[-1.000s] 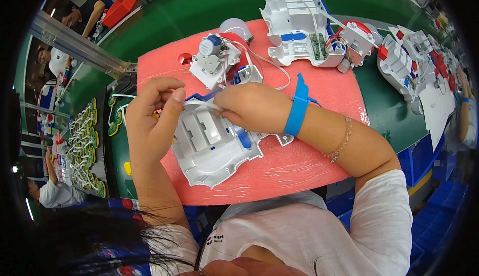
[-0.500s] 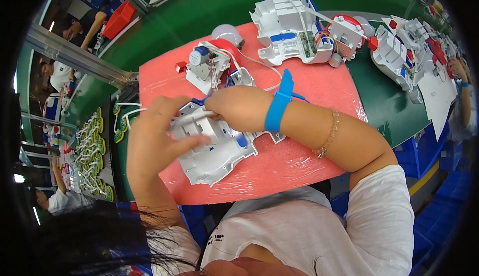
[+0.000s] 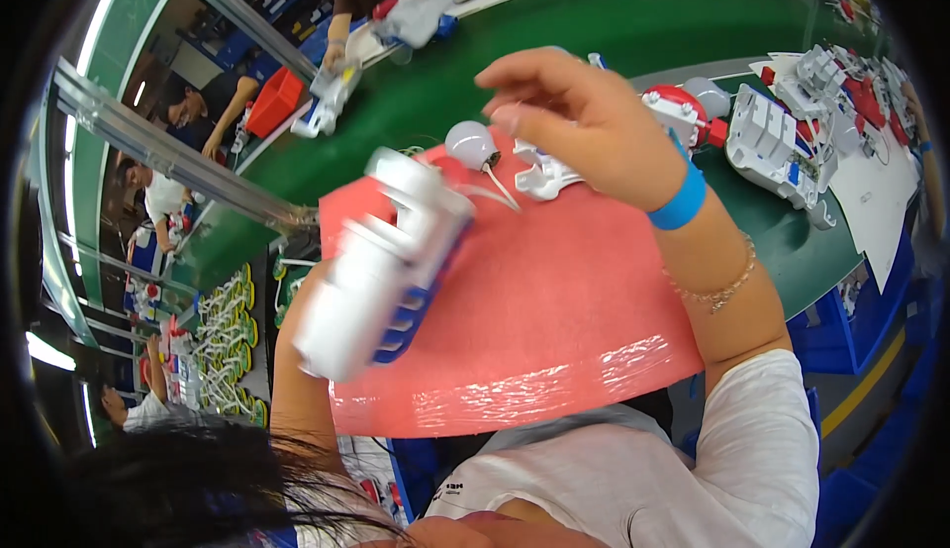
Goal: Assemble the internal components and housing of an electronic lamp on a factory production line.
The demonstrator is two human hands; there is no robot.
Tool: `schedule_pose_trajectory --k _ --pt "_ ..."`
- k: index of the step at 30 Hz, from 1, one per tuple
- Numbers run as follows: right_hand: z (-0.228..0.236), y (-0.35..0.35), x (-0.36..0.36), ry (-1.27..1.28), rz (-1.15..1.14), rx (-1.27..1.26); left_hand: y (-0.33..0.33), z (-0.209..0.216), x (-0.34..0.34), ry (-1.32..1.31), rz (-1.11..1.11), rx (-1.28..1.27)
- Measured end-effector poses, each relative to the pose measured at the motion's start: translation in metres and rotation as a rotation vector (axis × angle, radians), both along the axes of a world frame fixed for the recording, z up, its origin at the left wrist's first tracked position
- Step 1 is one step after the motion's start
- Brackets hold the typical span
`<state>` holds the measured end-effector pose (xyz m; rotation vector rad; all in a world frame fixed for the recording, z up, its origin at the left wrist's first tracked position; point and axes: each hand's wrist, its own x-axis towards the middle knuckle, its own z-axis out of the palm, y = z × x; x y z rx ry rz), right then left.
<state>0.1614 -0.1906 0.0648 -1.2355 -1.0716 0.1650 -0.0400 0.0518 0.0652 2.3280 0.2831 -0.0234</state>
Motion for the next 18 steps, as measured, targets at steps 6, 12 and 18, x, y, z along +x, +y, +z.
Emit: schedule_pose_trajectory --k 6,12,18 --pt "0.020 -0.041 0.028 0.129 -0.160 0.094 0.032 -0.011 0.036 -0.481 0.563 -0.835" --pt "0.020 -0.044 0.035 0.105 -0.196 0.023 0.064 -0.002 0.108 -0.485 0.666 -0.736" --pt "0.017 -0.038 0.049 0.022 -0.285 -0.031 0.046 0.022 0.167 -0.586 0.633 -0.949"
